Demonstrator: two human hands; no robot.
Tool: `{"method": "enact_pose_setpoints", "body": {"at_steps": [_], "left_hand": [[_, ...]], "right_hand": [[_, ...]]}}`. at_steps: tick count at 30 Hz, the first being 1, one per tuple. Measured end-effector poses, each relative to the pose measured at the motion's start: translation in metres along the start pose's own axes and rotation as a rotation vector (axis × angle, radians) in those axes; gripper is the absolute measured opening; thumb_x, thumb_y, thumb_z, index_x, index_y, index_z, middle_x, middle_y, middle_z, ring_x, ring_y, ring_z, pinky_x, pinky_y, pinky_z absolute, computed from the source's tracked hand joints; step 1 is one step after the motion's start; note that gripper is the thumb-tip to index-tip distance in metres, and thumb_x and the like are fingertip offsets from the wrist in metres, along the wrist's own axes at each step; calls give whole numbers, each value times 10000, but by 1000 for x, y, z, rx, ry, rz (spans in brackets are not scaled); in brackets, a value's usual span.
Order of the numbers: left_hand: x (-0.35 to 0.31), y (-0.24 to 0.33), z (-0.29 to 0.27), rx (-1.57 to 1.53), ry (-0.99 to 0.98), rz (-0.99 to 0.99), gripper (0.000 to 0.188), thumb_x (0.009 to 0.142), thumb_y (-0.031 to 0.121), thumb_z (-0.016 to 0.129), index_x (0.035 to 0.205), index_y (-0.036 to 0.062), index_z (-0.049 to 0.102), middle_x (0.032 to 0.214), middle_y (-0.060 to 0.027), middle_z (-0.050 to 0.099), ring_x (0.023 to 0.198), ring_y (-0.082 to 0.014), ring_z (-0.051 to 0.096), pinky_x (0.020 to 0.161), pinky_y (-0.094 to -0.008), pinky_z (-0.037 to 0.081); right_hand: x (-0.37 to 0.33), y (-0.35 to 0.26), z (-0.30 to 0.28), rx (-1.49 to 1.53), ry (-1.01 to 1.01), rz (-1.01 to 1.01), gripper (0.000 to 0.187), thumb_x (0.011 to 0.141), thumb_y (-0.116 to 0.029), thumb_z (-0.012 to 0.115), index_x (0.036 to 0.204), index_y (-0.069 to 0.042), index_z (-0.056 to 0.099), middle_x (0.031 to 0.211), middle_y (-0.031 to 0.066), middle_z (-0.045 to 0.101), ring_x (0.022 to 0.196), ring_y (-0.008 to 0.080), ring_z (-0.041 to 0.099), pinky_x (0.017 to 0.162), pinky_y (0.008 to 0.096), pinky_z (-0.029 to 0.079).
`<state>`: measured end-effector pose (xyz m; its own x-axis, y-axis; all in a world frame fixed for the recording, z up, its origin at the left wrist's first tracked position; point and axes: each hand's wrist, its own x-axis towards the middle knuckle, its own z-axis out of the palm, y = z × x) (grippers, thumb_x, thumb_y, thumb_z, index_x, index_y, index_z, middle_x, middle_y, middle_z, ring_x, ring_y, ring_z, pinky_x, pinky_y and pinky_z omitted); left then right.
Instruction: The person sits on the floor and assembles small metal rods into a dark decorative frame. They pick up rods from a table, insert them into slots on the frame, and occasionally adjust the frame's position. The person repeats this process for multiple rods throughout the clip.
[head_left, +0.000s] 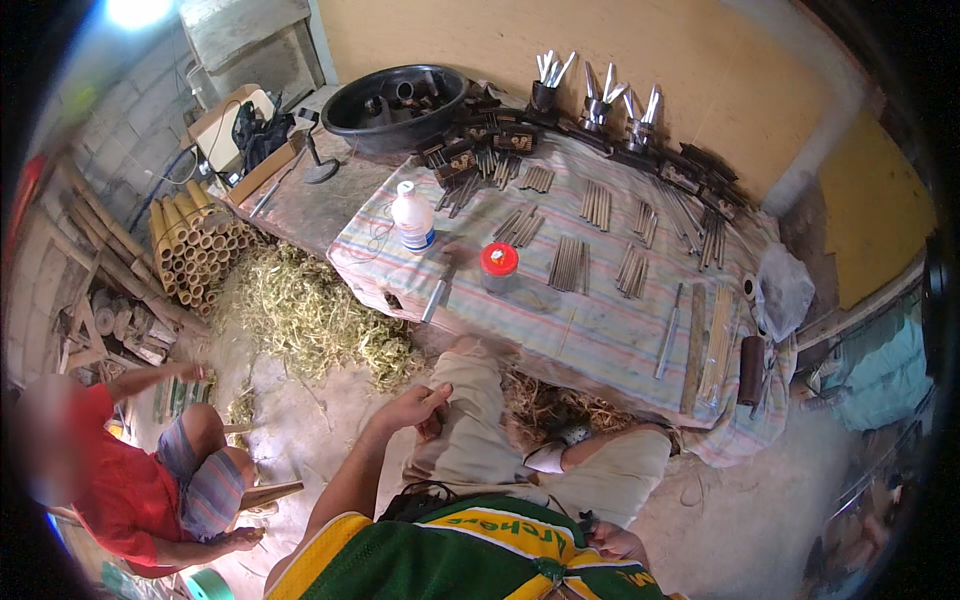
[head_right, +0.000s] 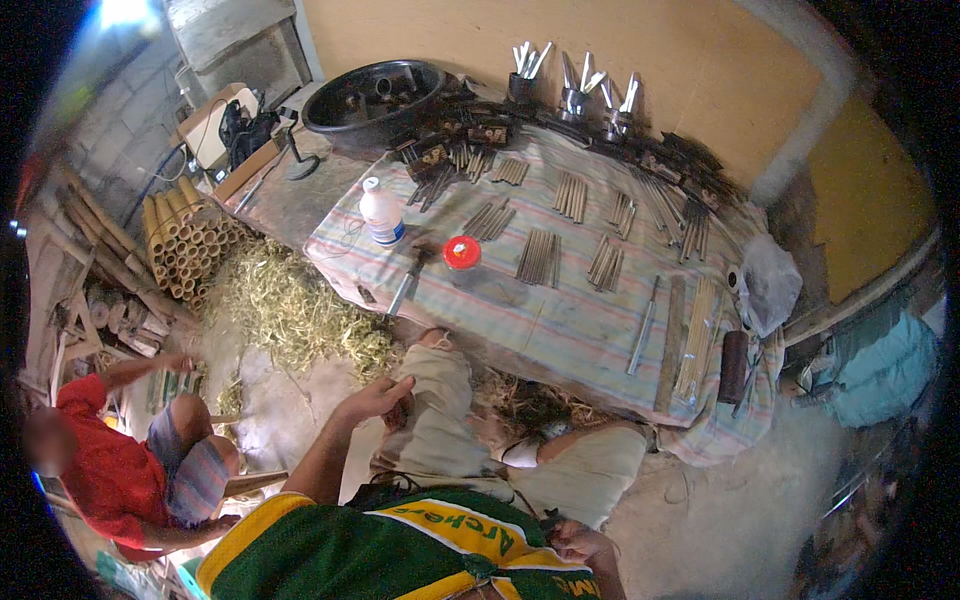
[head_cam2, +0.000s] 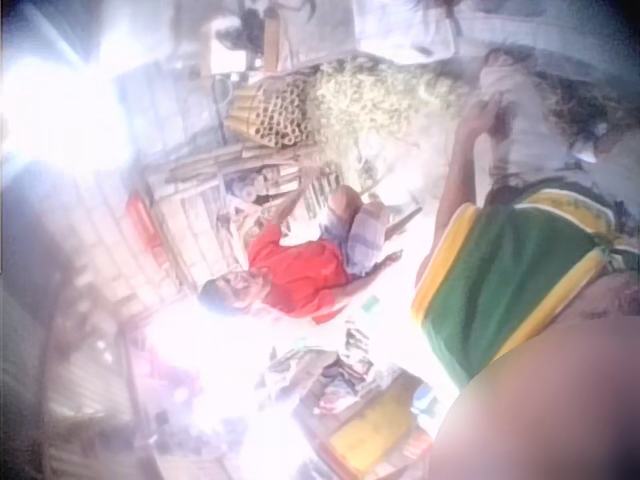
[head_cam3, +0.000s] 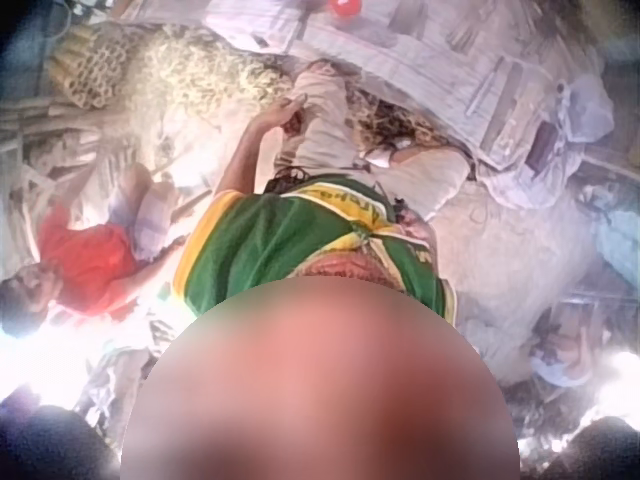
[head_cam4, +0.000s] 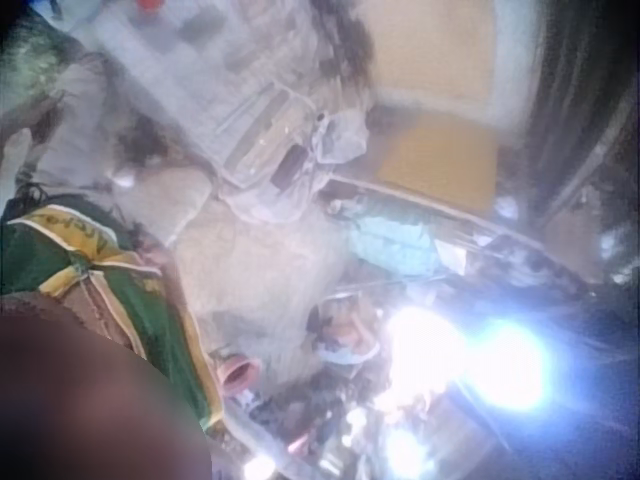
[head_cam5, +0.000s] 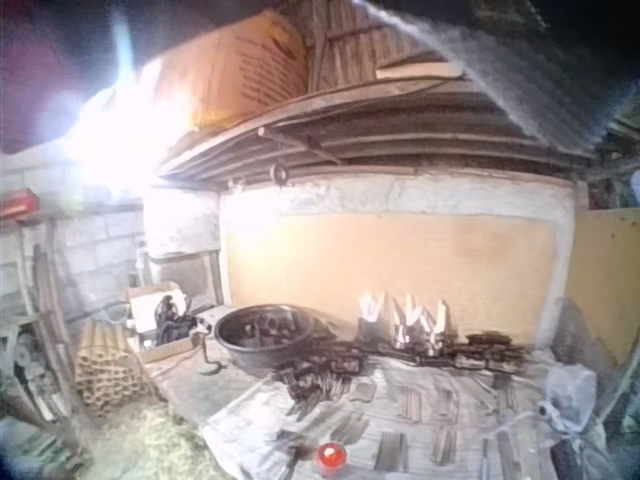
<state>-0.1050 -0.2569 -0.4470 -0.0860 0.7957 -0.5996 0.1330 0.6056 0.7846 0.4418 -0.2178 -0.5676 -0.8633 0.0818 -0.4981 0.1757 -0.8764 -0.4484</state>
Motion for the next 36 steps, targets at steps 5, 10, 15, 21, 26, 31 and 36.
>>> {"method": "enact_pose_setpoints", "body": {"at_steps": [5,10,15,21,26,31,36], "left_hand": [[-25,13,-24,-30,-19,33,655,976,555,383,1026,-52,625,795,-150,681,629,-218,663,603,-335,559],[-59,35,-56,19,105,94,537,982,499,437,1007,-8,610,828,-114,679,690,-173,657,628,-298,551],[-98,69,-103,139,164,209,430,971,408,526,1064,-2,614,873,-77,673,736,-156,655,666,-292,550],[-99,148,-186,134,409,497,383,940,339,607,1092,-13,615,857,-44,660,719,-116,634,638,-262,542],[-9,238,-275,208,560,551,295,929,305,635,990,17,637,774,-33,644,693,-105,628,602,-256,529],[139,322,-382,307,722,425,216,895,238,663,914,24,645,777,-34,650,664,-113,617,575,-260,522],[264,361,-476,351,914,344,214,819,201,722,927,22,675,758,-39,655,651,-125,620,562,-270,524]], "right_hand": [[-9,-143,79,-478,258,-14,315,826,-50,684,1122,14,599,848,78,687,644,127,606,558,269,497],[22,-258,149,-1123,572,-14,261,877,-108,638,1121,-21,605,885,63,689,685,108,604,613,276,507],[111,-306,170,-1352,529,-610,322,841,-143,675,1106,19,591,991,134,669,857,259,638,760,358,508],[190,-343,148,-1861,502,-949,367,800,-226,702,1047,30,613,1108,188,599,1086,374,540,927,461,425],[200,-347,125,-1992,463,-937,460,760,-371,722,1011,5,635,1178,164,557,1100,349,522,937,489,395],[199,-354,113,-1973,402,-917,549,716,-433,746,1040,-4,635,1218,151,528,1080,338,529,916,501,400],[203,-358,110,-1782,433,-877,558,709,-459,733,1043,-33,599,1218,171,525,1019,357,541,836,491,436]]}}
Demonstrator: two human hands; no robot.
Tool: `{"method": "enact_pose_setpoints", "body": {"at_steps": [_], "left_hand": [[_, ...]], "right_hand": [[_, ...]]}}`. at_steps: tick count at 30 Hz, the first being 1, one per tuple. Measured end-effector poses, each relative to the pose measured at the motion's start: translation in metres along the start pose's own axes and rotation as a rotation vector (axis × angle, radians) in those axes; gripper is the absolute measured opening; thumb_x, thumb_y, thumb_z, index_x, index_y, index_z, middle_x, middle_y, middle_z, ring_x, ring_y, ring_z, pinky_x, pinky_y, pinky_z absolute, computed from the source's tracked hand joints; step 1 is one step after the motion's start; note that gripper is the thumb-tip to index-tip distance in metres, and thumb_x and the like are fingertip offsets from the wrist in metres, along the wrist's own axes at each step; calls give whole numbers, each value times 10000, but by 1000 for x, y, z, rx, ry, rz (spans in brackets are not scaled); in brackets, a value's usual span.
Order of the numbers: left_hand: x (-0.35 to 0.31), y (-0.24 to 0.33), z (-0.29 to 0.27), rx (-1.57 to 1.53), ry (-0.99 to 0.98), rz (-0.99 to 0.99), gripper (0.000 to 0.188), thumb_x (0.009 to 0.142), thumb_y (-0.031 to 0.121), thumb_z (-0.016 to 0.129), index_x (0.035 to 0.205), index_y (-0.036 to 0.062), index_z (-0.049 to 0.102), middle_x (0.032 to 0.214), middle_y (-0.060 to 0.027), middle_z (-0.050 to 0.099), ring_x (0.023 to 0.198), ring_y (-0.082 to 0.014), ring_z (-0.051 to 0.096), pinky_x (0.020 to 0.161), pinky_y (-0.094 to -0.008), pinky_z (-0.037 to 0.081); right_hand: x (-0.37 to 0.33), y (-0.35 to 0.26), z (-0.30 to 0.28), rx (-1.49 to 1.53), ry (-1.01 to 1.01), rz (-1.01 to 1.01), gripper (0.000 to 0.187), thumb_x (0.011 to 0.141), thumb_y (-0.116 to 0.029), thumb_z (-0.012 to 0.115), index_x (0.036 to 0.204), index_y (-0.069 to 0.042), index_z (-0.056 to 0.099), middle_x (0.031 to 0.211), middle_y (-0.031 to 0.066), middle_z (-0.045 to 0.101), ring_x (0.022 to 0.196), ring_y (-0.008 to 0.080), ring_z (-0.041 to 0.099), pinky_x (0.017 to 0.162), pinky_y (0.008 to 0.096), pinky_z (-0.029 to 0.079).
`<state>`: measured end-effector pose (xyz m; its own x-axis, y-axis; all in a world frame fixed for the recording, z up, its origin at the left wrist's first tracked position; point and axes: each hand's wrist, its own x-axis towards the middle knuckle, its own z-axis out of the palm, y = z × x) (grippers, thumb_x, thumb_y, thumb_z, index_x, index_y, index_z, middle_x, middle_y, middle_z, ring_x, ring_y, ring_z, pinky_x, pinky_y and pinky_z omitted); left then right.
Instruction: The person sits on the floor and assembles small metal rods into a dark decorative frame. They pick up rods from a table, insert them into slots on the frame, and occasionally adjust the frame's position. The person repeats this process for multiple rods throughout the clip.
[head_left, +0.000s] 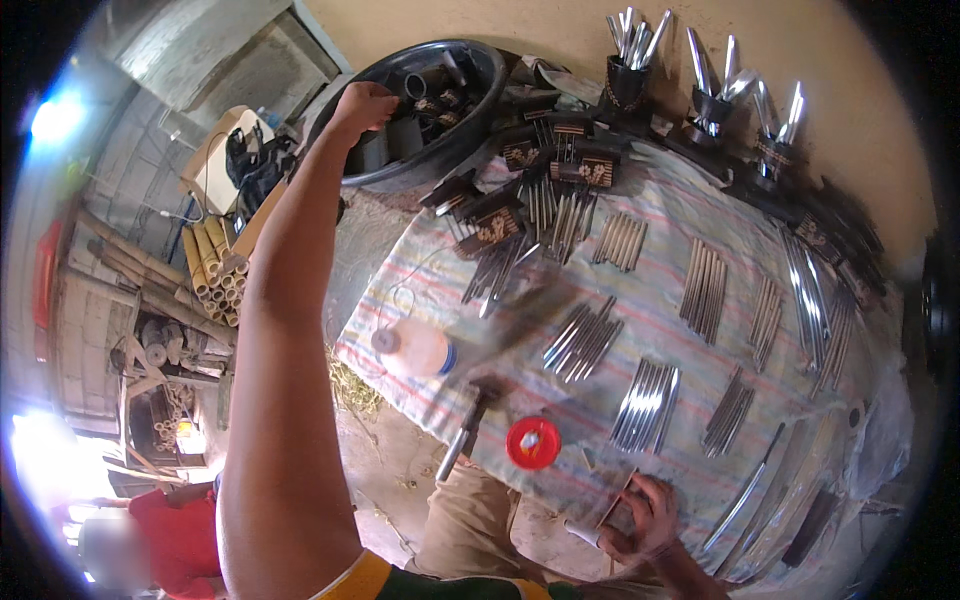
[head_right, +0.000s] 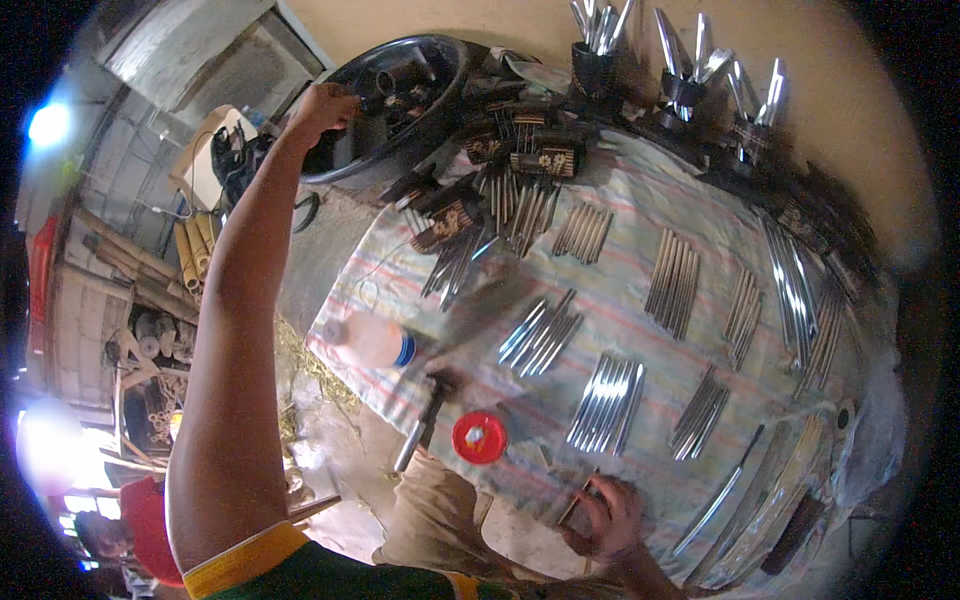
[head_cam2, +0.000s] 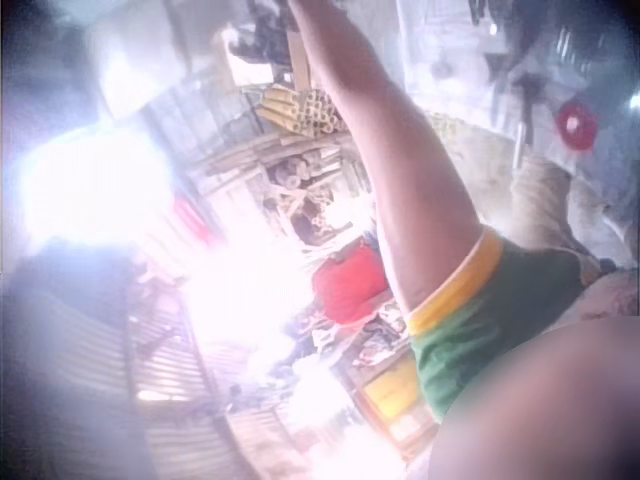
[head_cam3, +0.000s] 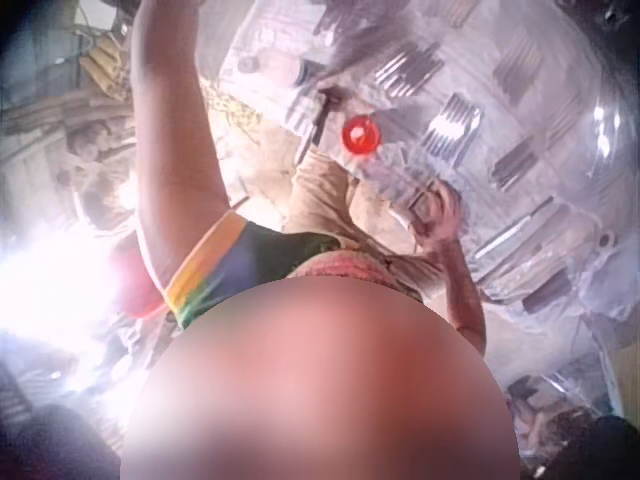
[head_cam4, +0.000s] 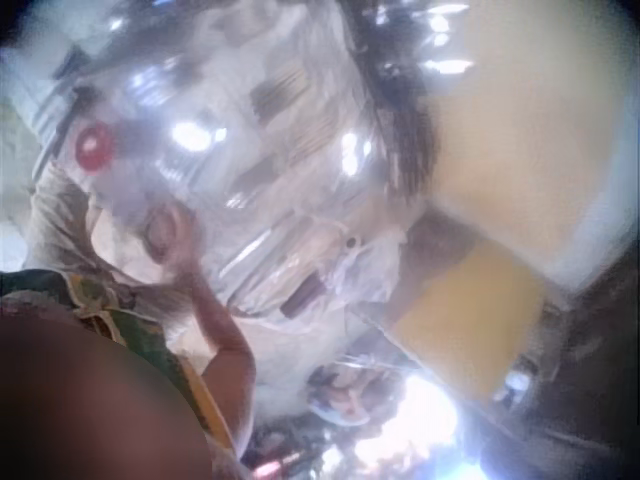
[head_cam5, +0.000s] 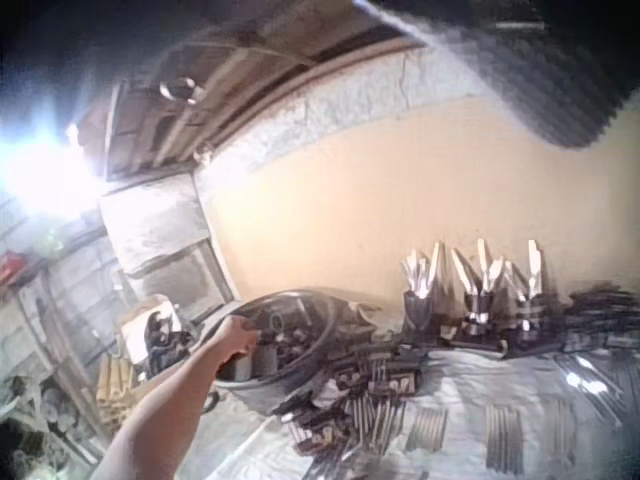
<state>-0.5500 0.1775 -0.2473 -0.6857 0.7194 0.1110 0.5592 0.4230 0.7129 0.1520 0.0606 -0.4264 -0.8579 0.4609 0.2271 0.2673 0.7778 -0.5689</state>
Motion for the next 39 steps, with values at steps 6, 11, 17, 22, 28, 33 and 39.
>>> {"method": "enact_pose_setpoints", "body": {"at_steps": [6,11,17,22,28,33,39], "left_hand": [[124,-37,46,227,185,-230,504,722,289,772,1104,-10,635,991,-147,682,890,-242,671,789,-352,541],[191,-80,75,165,220,-32,863,730,379,739,1394,-29,369,1340,-253,504,1263,-351,485,1054,-387,390],[205,-89,103,204,311,-127,556,780,253,714,1265,20,572,1197,-227,618,1120,-345,597,957,-368,464],[178,-45,89,-456,517,-102,453,793,45,707,1232,9,598,1101,-175,655,957,-232,639,817,-341,513],[116,42,34,-800,290,68,460,848,-2,662,1290,14,535,1095,-138,624,901,-214,610,718,-326,503],[24,124,5,-823,95,48,325,871,8,641,1189,67,604,899,-40,590,613,-115,397,571,-279,390],[-128,205,-2,-893,-137,150,74,906,68,630,979,78,617,815,13,555,597,-101,413,561,-274,388]], "right_hand": [[2,9,0,127,-21,75,528,713,-423,761,1027,-23,618,1182,192,551,963,350,584,807,492,451],[-11,9,9,9,-104,122,757,715,-456,729,1302,-56,467,1257,188,514,1098,428,540,843,585,446],[-14,5,10,-5,-104,155,715,733,-471,707,1281,-52,516,1267,190,535,1088,426,550,875,595,441],[-6,7,-1,41,-120,155,591,694,-488,761,1039,-36,598,1099,168,573,943,347,589,790,500,462],[-9,5,6,91,-78,154,650,747,-467,708,1240,-69,563,1278,185,535,1079,419,557,906,592,433],[0,4,-1,44,8,30,638,694,-426,772,1116,2,556,1149,218,549,981,381,574,820,515,456],[-3,3,-3,40,-23,14,719,710,-367,774,1233,16,462,1325,272,424,1178,433,455,954,494,404]]}}
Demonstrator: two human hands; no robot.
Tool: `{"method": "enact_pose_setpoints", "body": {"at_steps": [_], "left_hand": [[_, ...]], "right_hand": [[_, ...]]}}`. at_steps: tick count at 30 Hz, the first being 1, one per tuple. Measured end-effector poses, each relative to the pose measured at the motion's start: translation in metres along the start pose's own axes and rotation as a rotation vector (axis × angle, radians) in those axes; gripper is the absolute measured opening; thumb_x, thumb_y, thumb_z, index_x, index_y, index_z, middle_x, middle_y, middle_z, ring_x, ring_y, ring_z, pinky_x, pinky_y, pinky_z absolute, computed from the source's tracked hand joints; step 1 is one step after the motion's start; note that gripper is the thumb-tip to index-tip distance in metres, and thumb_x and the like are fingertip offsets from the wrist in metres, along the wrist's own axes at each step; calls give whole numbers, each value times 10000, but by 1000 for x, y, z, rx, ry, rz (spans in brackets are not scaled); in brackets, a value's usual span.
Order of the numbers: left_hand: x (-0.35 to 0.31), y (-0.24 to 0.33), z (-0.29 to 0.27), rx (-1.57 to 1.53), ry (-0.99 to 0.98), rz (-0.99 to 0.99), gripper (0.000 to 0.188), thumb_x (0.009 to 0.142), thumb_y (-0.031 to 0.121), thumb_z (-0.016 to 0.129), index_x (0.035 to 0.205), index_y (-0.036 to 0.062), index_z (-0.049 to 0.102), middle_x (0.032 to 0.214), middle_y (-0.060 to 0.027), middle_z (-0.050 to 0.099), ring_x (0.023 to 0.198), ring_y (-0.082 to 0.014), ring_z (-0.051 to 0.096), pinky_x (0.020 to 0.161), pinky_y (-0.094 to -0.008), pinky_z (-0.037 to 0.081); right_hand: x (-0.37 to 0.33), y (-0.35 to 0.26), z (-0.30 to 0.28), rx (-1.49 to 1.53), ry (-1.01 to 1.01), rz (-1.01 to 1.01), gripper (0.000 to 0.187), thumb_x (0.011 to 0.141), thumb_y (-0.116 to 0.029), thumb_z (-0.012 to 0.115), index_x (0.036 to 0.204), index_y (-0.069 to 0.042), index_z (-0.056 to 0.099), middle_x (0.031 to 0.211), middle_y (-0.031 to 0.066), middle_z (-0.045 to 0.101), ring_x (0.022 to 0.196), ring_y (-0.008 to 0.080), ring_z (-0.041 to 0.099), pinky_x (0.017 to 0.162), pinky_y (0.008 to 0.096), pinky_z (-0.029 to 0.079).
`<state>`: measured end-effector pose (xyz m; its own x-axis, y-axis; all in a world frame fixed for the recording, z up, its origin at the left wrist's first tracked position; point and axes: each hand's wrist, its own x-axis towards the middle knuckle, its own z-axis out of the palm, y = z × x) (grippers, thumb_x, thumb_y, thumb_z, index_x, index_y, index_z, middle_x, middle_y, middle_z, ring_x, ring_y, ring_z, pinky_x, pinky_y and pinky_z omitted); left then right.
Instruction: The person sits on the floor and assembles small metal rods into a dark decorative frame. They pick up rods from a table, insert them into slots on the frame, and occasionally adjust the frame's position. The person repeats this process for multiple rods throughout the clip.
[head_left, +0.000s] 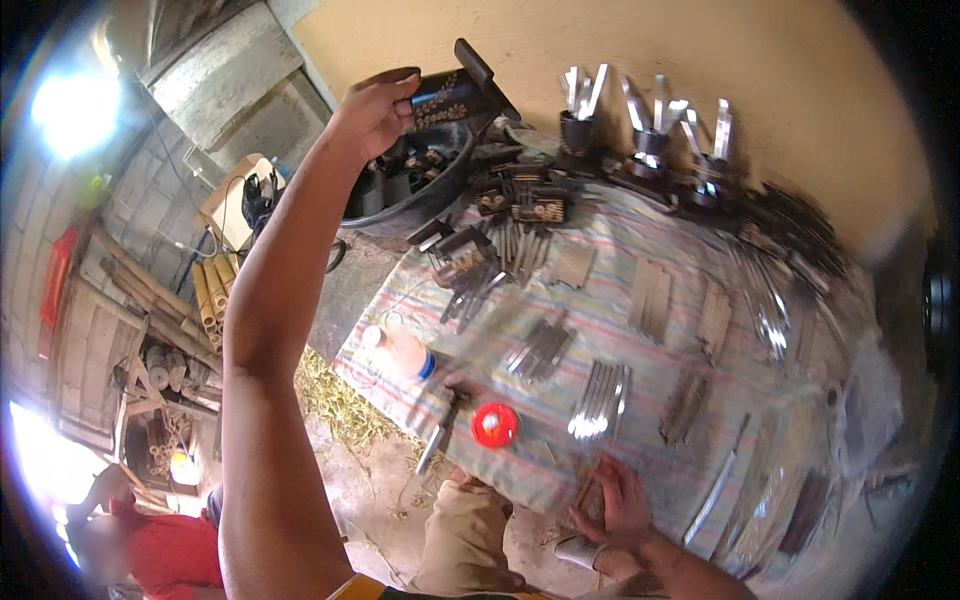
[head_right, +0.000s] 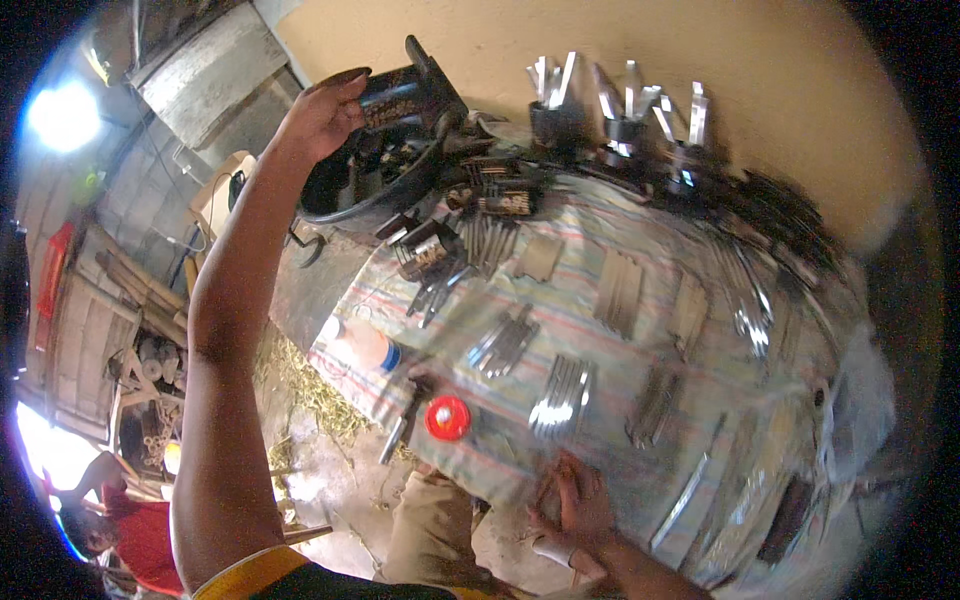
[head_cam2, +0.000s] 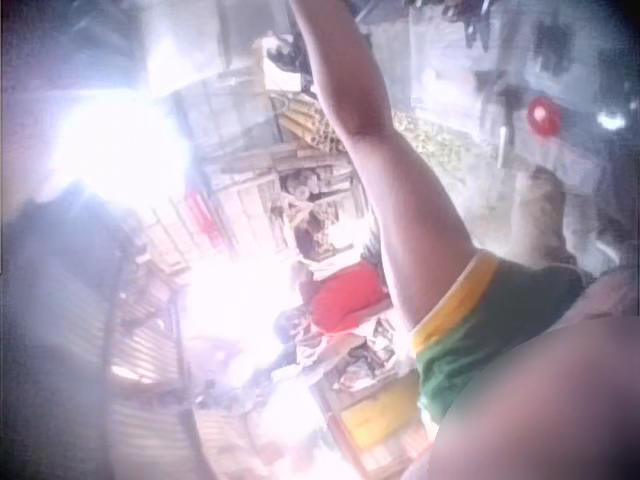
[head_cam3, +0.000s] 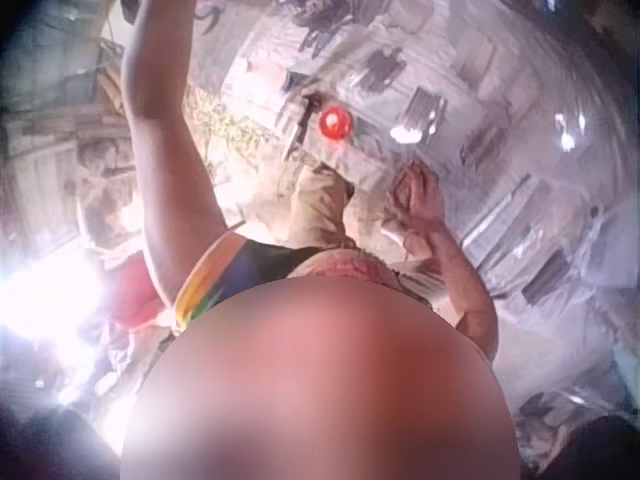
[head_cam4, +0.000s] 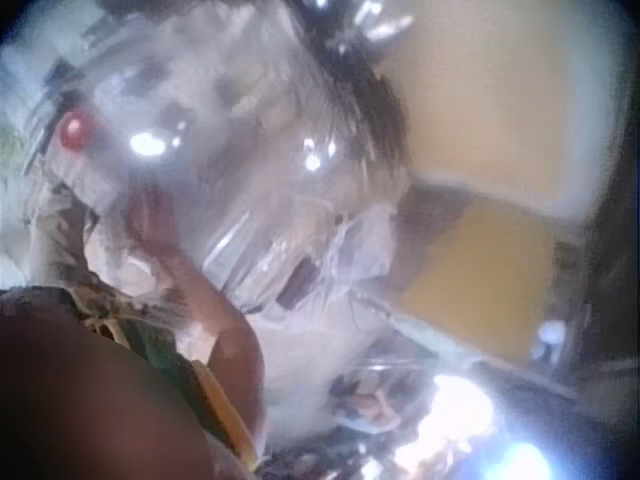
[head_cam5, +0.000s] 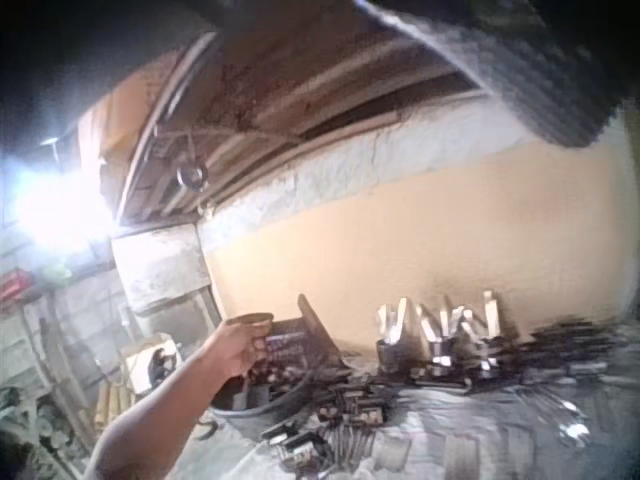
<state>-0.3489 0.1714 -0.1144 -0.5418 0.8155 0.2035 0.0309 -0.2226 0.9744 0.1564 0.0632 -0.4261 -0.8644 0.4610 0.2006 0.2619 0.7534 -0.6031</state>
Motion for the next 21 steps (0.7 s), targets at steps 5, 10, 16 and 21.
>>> {"method": "enact_pose_setpoints", "body": {"at_steps": [5,10,16,21], "left_hand": [[-127,7,75,-206,-55,-46,75,925,80,607,1000,81,606,807,15,554,586,-96,436,561,-274,416],[-254,-17,134,-743,-207,-192,62,936,96,584,935,38,604,781,-36,595,664,-158,546,791,-373,529],[-394,-59,187,-1066,-60,-394,111,953,120,558,952,12,586,860,-79,636,735,-187,602,876,-406,543],[-489,-105,196,-982,-276,-665,159,966,161,543,1040,23,572,921,-95,640,842,-201,637,796,-332,556]], "right_hand": [[-4,-2,-3,54,109,16,771,831,-344,701,1397,5,311,1431,250,328,1300,435,369,1039,497,364],[-5,-33,-25,355,399,67,671,872,-360,647,1365,24,402,1378,243,419,1298,362,407,1076,441,327],[-29,-105,-68,1283,657,178,456,913,-273,654,1289,-60,506,1242,70,567,1191,193,507,963,360,418],[-80,-130,-55,1435,904,194,515,841,-212,740,1264,-21,518,1185,50,600,1106,172,559,929,336,435]]}}
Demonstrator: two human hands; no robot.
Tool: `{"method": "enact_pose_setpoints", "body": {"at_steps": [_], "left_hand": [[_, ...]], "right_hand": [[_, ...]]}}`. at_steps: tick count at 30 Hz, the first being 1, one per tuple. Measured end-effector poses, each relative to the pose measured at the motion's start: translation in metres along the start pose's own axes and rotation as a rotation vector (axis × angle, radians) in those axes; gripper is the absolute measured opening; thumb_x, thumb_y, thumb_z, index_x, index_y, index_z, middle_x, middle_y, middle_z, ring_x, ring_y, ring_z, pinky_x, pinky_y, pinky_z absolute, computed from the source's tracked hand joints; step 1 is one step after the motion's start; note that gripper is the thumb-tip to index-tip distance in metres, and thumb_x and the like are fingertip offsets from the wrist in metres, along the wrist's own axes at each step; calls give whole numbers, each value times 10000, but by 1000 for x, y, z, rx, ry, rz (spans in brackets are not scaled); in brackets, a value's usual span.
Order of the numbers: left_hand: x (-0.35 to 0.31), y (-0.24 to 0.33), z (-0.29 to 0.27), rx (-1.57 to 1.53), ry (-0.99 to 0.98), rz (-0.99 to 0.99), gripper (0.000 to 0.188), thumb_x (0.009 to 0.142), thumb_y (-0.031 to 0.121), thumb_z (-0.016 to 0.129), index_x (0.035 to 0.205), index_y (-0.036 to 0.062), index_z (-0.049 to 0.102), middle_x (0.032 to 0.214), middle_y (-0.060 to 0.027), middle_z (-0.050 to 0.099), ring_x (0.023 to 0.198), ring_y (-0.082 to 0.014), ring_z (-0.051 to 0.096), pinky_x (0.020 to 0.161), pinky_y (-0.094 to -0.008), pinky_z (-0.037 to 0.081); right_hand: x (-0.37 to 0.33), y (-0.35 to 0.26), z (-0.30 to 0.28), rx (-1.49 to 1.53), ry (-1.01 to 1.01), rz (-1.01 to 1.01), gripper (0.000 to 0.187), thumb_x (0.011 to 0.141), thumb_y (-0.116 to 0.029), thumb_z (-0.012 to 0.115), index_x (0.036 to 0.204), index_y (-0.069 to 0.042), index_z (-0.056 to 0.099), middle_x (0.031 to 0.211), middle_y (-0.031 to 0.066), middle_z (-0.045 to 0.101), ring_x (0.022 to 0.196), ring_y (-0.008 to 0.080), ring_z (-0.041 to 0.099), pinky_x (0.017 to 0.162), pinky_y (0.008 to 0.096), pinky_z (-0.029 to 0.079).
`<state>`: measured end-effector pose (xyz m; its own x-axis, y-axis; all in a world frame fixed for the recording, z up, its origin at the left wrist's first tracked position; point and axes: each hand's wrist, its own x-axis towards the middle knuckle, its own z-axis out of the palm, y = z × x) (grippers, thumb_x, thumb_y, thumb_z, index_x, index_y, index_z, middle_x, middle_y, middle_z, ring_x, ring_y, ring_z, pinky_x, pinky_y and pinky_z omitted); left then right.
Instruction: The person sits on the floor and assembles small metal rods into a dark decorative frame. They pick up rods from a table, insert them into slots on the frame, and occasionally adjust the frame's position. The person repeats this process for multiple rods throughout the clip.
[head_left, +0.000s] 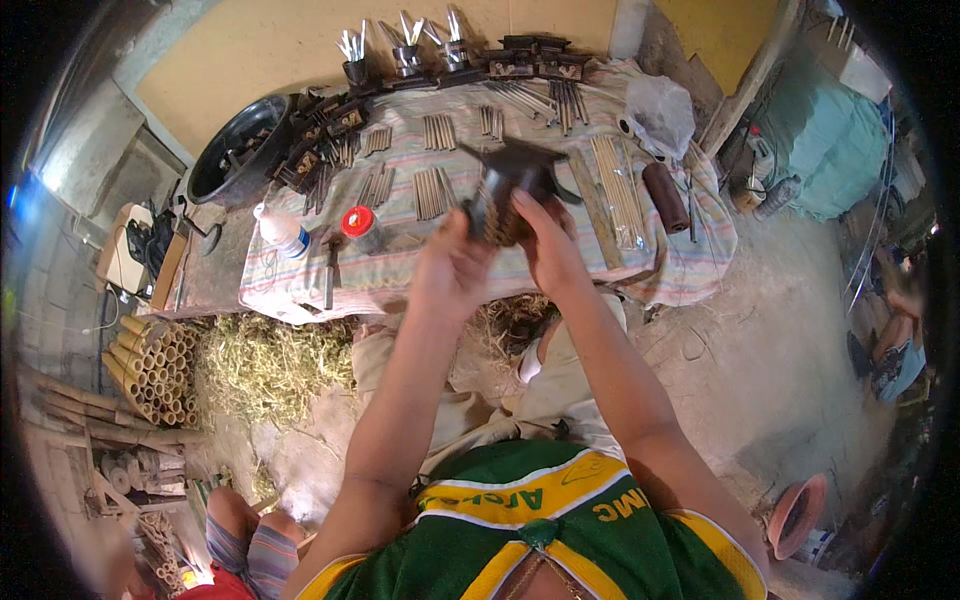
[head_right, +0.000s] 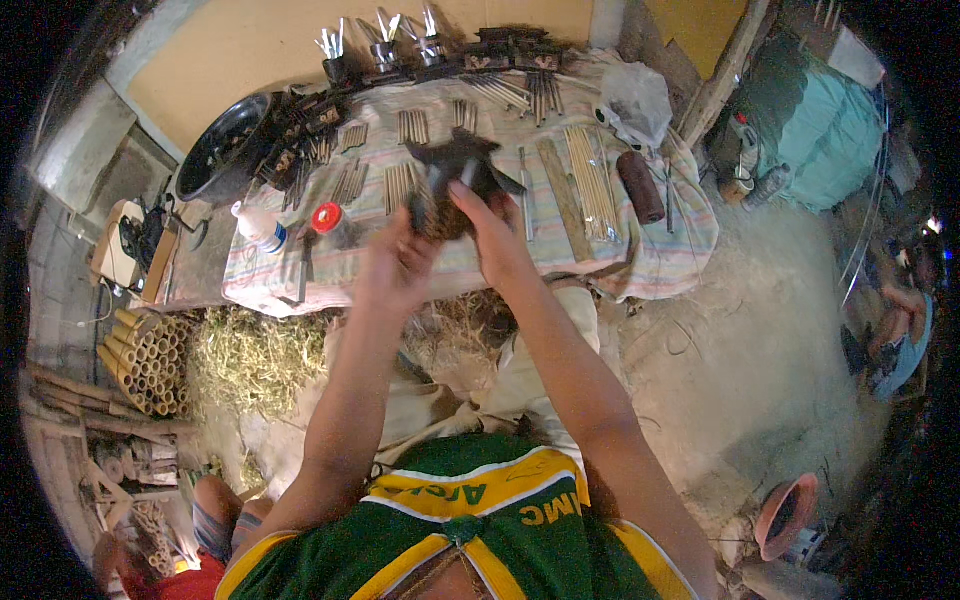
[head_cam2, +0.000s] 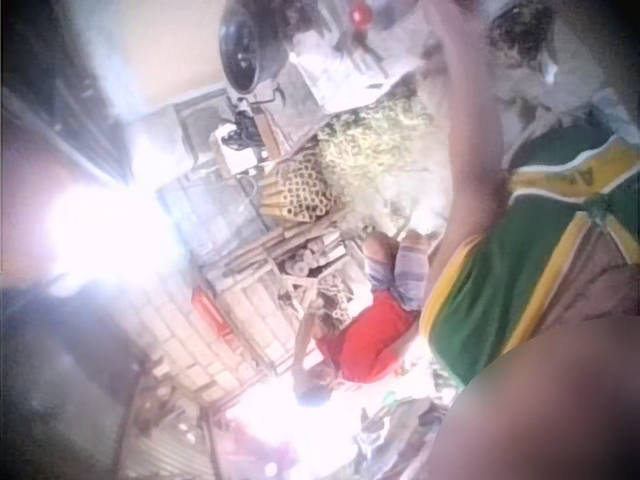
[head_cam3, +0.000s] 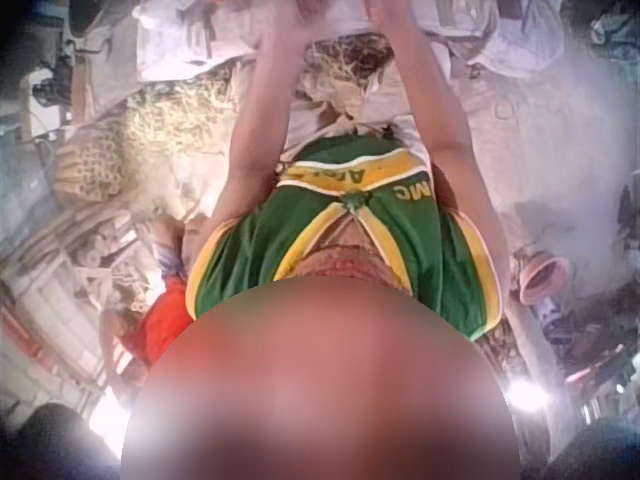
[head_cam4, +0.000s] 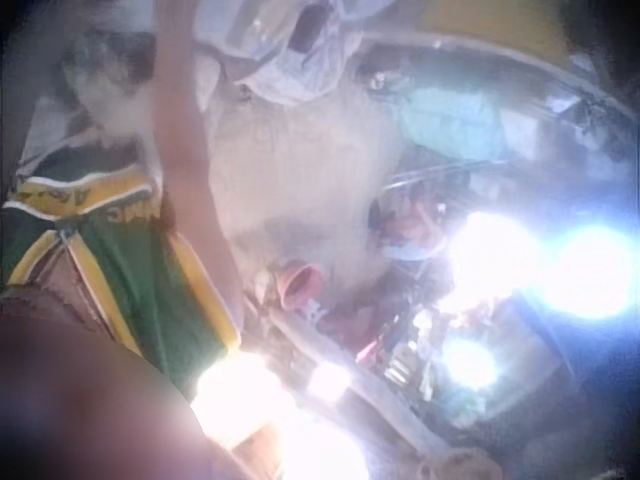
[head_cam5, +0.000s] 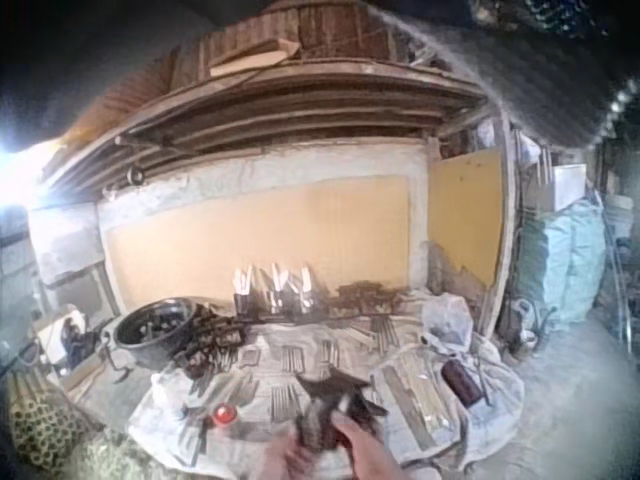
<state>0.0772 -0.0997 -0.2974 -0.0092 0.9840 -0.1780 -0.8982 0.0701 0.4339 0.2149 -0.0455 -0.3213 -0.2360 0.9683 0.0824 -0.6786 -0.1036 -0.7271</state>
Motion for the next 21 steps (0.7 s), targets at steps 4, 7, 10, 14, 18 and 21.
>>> {"method": "enact_pose_setpoints", "body": {"at_steps": [4,7,10,14,18,21], "left_hand": [[-43,-36,-55,454,128,-223,188,960,161,562,1112,50,565,938,-106,647,784,-209,655,772,-325,558],[-59,-31,-92,674,114,-381,238,948,140,583,1148,15,556,961,-129,656,802,-238,670,763,-340,558],[-58,-20,-116,739,31,-358,256,938,99,589,1160,-22,550,975,-140,662,858,-258,674,764,-347,557],[-43,-9,-130,783,39,-289,254,921,86,608,1135,-46,574,972,-118,651,844,-193,663,764,-326,562],[-34,0,-136,865,57,-196,257,921,80,607,1135,-57,568,972,-114,645,849,-185,655,768,-320,559],[-32,6,-141,904,79,-191,261,919,79,609,1132,-64,564,968,-109,640,853,-178,649,771,-319,556]], "right_hand": [[-58,9,-59,-207,376,133,710,763,-215,812,1316,20,434,1181,122,603,1130,212,563,992,379,429],[-67,11,-93,-303,264,222,862,756,-291,814,1385,24,315,1201,125,599,1152,214,552,1027,376,390],[-53,14,-102,-347,259,220,751,779,-261,788,1328,35,371,1165,114,613,1128,203,559,1015,362,389],[-7,25,-87,-372,313,198,574,775,-220,790,1197,63,522,1106,105,630,1047,179,592,961,332,427],[38,25,-81,-496,324,257,736,712,-324,836,1232,51,475,1081,108,639,1055,177,578,1011,351,358],[64,14,-91,-517,155,309,885,725,-375,820,1355,39,359,1147,131,623,1127,208,555,1069,376,302]]}}
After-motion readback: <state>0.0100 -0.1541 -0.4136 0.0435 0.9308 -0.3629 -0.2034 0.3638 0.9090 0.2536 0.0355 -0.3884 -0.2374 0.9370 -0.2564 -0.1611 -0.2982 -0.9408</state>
